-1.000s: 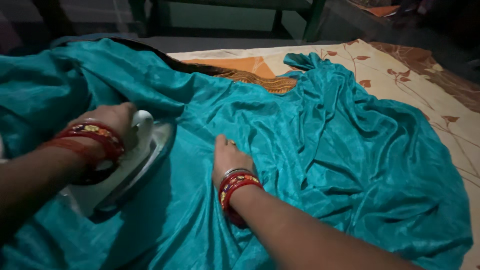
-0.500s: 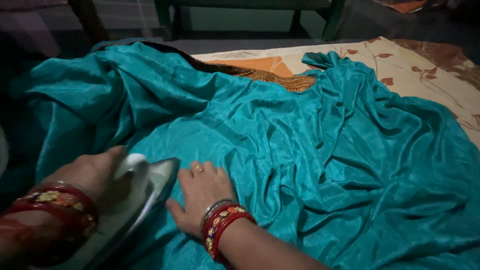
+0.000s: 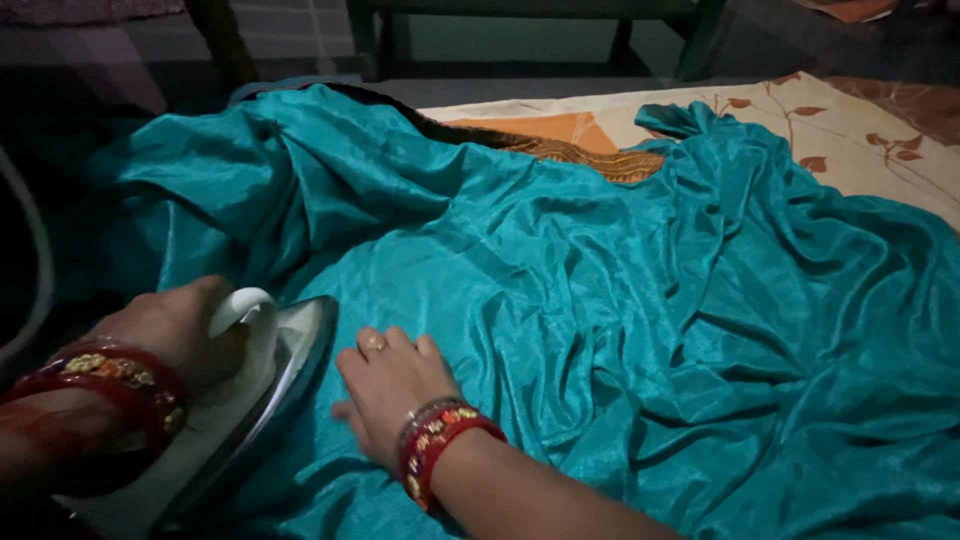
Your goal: The person irons a teal garment laid out on a patterned surface. They use a white electric iron in the right hand and smooth the fabric with the left hand, moving the iron back and forth over different sections of the cloth.
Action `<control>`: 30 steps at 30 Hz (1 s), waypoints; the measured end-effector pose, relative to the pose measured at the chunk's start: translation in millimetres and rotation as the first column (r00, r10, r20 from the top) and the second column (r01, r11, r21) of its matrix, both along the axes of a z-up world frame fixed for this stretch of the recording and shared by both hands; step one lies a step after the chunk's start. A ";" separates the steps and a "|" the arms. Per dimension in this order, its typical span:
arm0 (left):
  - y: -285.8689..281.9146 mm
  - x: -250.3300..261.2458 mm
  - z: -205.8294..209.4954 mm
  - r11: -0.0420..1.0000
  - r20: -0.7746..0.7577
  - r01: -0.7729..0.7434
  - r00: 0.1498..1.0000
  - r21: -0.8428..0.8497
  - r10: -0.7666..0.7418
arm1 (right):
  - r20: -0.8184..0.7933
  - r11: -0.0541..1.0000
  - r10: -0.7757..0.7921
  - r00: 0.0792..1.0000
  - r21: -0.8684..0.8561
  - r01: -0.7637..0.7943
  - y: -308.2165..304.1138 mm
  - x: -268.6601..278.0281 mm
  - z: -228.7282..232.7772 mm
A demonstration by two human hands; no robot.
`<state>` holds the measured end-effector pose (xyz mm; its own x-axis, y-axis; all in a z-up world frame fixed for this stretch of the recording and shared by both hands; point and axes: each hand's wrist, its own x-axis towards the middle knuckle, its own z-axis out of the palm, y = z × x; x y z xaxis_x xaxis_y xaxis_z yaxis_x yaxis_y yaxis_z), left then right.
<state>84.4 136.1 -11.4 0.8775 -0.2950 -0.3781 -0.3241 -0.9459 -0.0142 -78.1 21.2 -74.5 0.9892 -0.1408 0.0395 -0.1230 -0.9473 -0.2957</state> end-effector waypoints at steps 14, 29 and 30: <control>-14.2 -14.8 8.0 0.996 0.030 0.026 0.999 -0.080 -0.024 | 0.017 0.998 -0.051 0.999 -0.021 0.051 3.1 14.3 -5.7; -11.9 0.1 7.4 0.996 0.036 0.047 0.998 -0.077 -0.044 | 0.266 0.996 0.014 0.964 0.083 -0.037 -7.4 14.4 -22.0; -12.2 2.2 5.5 0.996 0.029 0.033 0.999 -0.081 -0.031 | 0.256 0.995 0.034 0.966 0.083 -0.057 -7.7 14.7 -19.3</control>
